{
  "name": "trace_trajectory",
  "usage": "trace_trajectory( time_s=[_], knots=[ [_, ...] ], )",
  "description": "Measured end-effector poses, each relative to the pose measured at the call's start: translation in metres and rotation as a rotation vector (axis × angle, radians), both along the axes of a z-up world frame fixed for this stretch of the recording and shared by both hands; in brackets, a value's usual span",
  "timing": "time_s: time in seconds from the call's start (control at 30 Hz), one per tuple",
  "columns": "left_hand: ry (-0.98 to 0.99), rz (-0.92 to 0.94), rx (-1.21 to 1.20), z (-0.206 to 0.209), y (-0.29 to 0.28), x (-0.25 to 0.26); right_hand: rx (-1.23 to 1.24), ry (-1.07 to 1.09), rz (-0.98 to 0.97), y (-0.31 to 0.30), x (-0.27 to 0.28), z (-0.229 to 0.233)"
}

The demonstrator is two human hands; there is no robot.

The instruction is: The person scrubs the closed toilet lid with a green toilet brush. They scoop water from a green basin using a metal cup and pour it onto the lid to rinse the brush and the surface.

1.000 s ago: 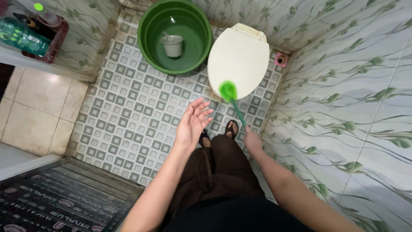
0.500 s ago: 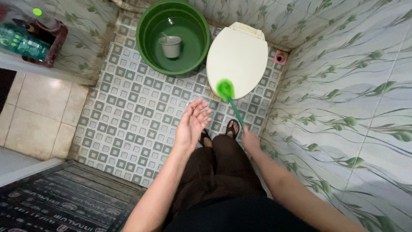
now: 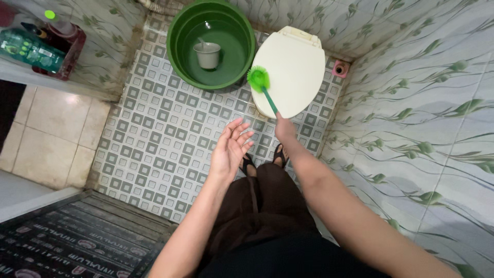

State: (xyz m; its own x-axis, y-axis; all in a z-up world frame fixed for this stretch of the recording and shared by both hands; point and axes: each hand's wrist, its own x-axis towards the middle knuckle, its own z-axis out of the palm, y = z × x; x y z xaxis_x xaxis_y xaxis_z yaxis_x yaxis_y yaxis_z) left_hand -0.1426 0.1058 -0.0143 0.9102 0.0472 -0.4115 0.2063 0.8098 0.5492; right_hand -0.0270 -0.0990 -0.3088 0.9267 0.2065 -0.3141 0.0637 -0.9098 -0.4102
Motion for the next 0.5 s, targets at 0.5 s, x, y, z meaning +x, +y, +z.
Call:
trace_trajectory(
  time_s=[0.5],
  knots=[
    [0.029,-0.045,-0.006,-0.003,-0.007,0.005,-0.098,0.225,-0.143,-0.127,-0.135,0.043]
  ],
)
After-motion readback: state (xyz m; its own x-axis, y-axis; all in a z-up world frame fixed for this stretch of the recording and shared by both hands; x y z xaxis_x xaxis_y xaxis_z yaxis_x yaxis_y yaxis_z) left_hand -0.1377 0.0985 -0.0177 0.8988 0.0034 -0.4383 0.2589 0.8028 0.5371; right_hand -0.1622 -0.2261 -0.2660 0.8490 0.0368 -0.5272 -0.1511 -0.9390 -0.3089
